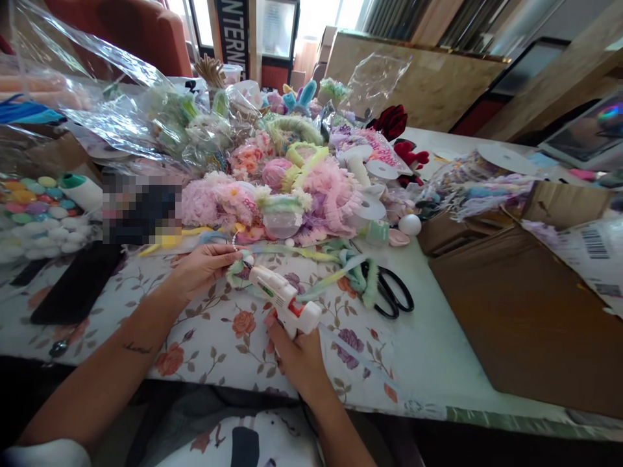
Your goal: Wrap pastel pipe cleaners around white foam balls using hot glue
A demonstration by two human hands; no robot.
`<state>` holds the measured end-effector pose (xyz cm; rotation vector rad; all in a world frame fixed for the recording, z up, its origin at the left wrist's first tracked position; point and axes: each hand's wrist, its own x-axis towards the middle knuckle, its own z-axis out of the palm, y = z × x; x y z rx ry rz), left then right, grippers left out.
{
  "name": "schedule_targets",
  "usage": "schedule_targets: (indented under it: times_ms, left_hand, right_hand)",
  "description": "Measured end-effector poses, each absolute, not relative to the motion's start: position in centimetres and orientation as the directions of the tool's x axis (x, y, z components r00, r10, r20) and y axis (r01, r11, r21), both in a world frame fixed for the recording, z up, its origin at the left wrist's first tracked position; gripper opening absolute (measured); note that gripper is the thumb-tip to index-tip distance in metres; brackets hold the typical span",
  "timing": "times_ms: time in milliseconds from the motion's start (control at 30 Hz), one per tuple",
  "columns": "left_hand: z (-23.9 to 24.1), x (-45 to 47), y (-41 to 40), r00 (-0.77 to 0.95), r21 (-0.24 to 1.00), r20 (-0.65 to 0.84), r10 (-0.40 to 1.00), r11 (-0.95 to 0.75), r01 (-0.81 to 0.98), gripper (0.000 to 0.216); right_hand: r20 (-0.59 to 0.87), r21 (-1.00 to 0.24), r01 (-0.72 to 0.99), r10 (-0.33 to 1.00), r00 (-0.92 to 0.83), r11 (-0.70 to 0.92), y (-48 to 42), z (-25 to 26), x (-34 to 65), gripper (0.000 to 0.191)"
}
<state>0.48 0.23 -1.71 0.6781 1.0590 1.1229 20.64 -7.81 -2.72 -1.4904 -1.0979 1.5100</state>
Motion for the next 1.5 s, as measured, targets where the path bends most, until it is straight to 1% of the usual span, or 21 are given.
schedule_targets:
  times_ms: [367, 567, 733, 967, 1233, 1500]
  left_hand:
    - [-1.91, 0.38, 0.23, 0.072, 0.875, -0.308, 0.949, 0.312, -0.371, 0.035]
    - [-1.75, 0.52, 0.22, 0.076, 0.875, -0.314, 0.946, 0.32, -0.364, 0.037]
    - [-1.39, 0.67, 0.17, 0.071, 0.873, -0.333, 0.94, 0.336, -0.352, 0.038]
    - [-1.62, 0.59, 0.2, 0.062, 0.868, -0.333, 0.941, 0.332, -0.369, 0.036]
    - [-1.45, 0.63, 0.21, 0.059, 0.875, -0.331, 0.942, 0.33, -0.355, 0.038]
    - [-1.36, 0.66, 0.3, 0.043, 0.852, -0.356, 0.933, 0.344, -0.394, 0.042]
  right_hand:
    - [-0.347, -0.936, 0.082, 0.936, -0.06, -0.342, -7.87, -2.85, 20.65, 0.038]
    - [-0.359, -0.933, 0.062, 0.931, -0.066, -0.355, -7.77, -2.67, 20.75, 0.038]
    - [-0.397, -0.916, 0.073, 0.917, -0.037, -0.394, -7.72, -2.69, 20.71, 0.037]
    - [-0.381, -0.924, 0.041, 0.924, -0.029, -0.38, -7.68, -2.86, 20.68, 0.037]
    - [-0.37, -0.928, 0.08, 0.925, -0.088, -0.363, -7.79, -2.98, 20.93, 0.035]
    - [-0.382, -0.922, 0.1, 0.922, -0.069, -0.375, -7.75, -2.89, 20.89, 0.035]
